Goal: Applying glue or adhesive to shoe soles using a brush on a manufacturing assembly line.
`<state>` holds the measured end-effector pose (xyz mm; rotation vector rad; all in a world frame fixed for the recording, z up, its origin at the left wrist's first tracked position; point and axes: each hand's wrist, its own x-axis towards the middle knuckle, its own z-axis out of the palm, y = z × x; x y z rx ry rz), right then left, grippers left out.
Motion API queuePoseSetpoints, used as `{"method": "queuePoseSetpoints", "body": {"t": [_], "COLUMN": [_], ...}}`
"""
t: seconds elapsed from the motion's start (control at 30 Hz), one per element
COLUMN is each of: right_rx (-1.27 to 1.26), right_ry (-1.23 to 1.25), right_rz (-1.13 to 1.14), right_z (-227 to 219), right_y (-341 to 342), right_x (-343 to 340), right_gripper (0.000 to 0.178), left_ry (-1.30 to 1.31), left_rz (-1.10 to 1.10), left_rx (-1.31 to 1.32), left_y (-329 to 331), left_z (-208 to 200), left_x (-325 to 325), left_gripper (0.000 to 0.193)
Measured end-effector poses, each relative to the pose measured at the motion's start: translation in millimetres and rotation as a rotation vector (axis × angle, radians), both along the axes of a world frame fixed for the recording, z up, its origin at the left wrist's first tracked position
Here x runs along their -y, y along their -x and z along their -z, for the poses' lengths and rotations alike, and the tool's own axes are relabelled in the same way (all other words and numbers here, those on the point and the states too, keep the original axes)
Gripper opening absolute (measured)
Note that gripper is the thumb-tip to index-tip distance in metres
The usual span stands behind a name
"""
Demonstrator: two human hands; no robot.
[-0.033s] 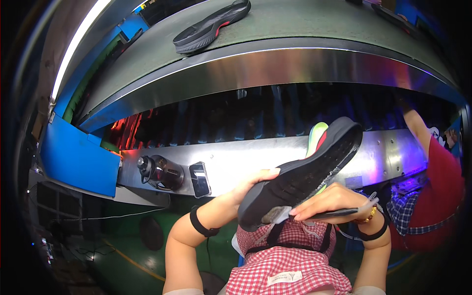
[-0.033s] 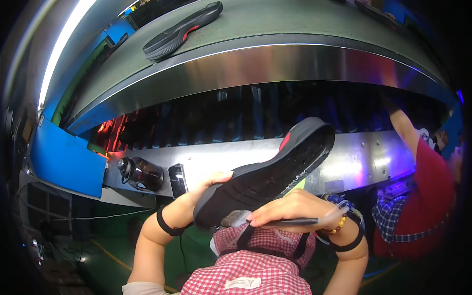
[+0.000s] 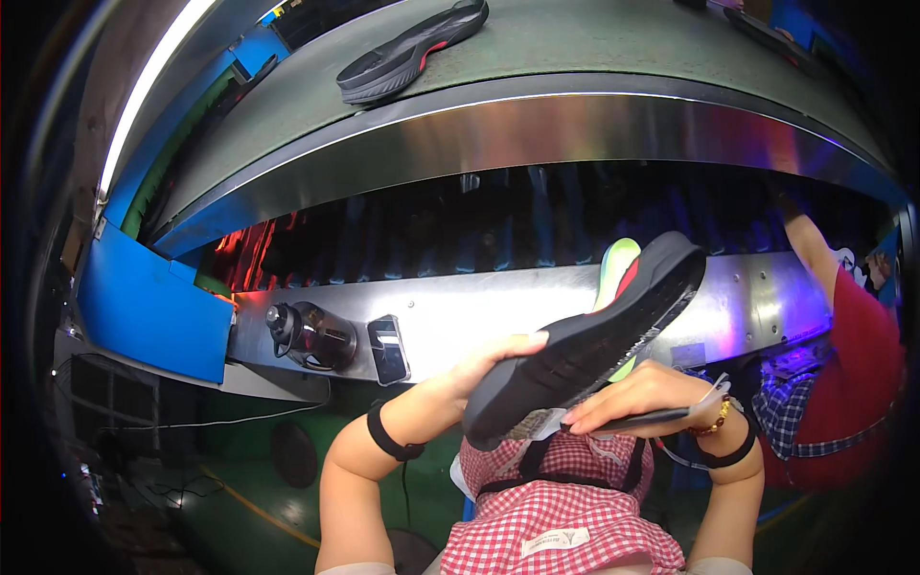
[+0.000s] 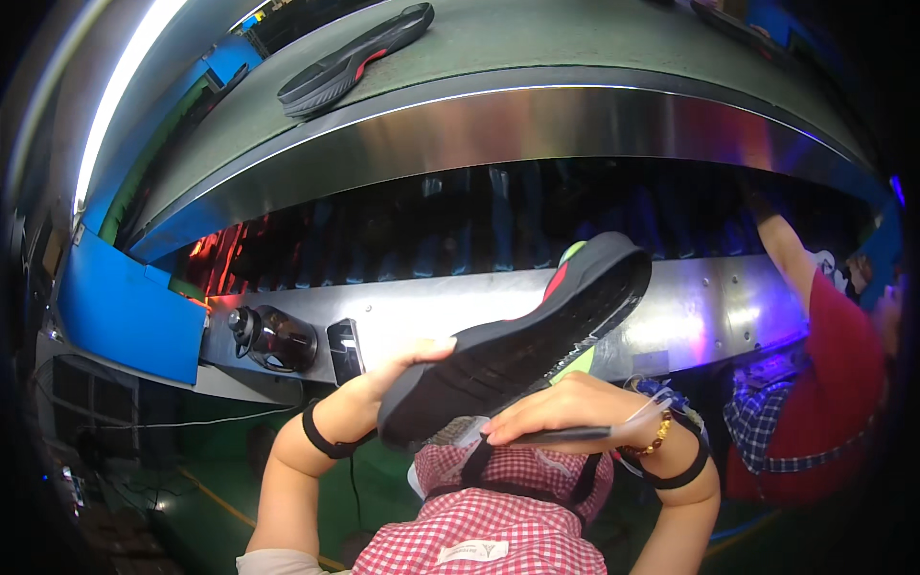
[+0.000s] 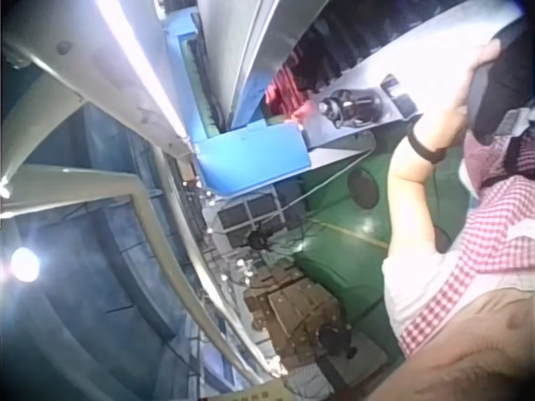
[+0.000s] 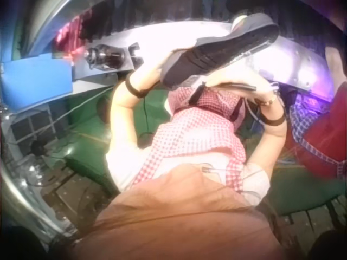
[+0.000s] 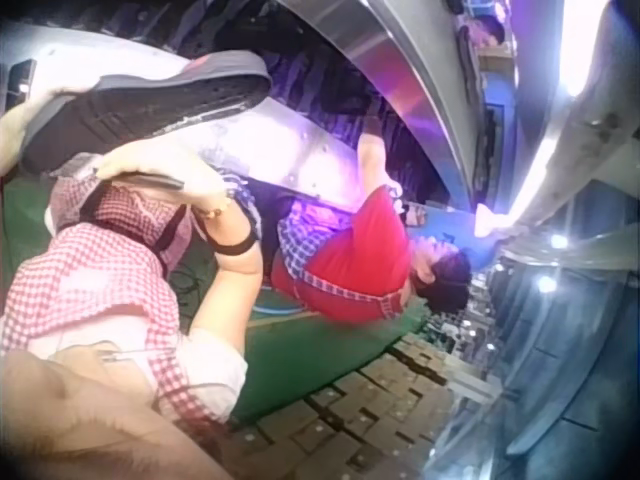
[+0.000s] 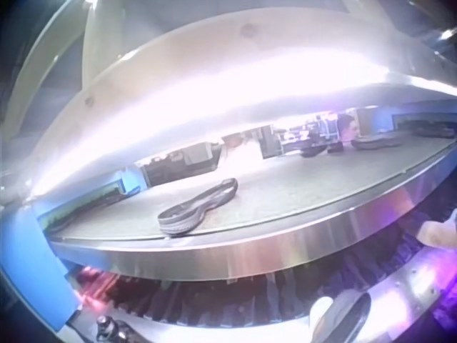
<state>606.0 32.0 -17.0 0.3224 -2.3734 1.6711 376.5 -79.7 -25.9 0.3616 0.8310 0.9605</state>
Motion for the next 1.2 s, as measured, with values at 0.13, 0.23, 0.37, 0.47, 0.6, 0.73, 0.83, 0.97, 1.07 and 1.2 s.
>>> {"method": "queuePoseSetpoints", "body": {"t": [0.13,0.23,0.37,0.47,0.6,0.73,0.83,0.97,1.07,1.2], "right_rx": [0.187,0.098,0.269,0.205,0.261,0.249,0.159,0.262,0.089,0.120], "right_ry": [-0.424,-0.182,-0.591,-0.523,-0.623,-0.540,-0.509,-0.528,-0.076,0.113], "right_rz": [-0.071,0.068,-0.026,0.076,0.066,0.062,0.166,0.194,0.277,0.440], "right_z": [-11.3,-15.1,-22.6,-31.4,-36.5,-34.3,-23.4,-7.8,0.3,22.2], "right_y": [-10.6,-10.1,-12.5,-15.8,-17.6,-22.3,-26.2,-35.4,-29.3,-2.8], "right_x": [-5.6,-9.9,-11.8,-17.6,-16.2,-24.9,-39.4,-36.0,-26.0,-10.2], "right_gripper": [0.026,0.028,0.032,0.030,0.031,0.031,0.032,0.025,0.027,0.023], "left_ry": [-0.058,-0.010,0.002,0.057,0.000,0.047,0.010,0.030,0.046,-0.022], "left_rz": [0.050,0.077,0.130,0.068,0.092,0.011,0.059,0.069,-0.054,-0.133], "left_rx": [-0.061,-0.121,-0.215,-0.235,-0.248,-0.203,-0.246,-0.234,-0.056,0.318], "left_y": [0.4,2.3,3.7,5.8,7.4,6.0,10.8,20.2,16.2,-1.5], "left_z": [-14.5,-19.4,-20.3,-23.3,-25.1,-22.2,-18.2,-11.2,3.1,38.4], "left_x": [5.2,3.4,3.3,8.4,11.2,12.3,15.0,16.8,15.7,3.1], "left_gripper": [0.052,0.053,0.054,0.055,0.057,0.059,0.059,0.055,0.053,0.055]}}
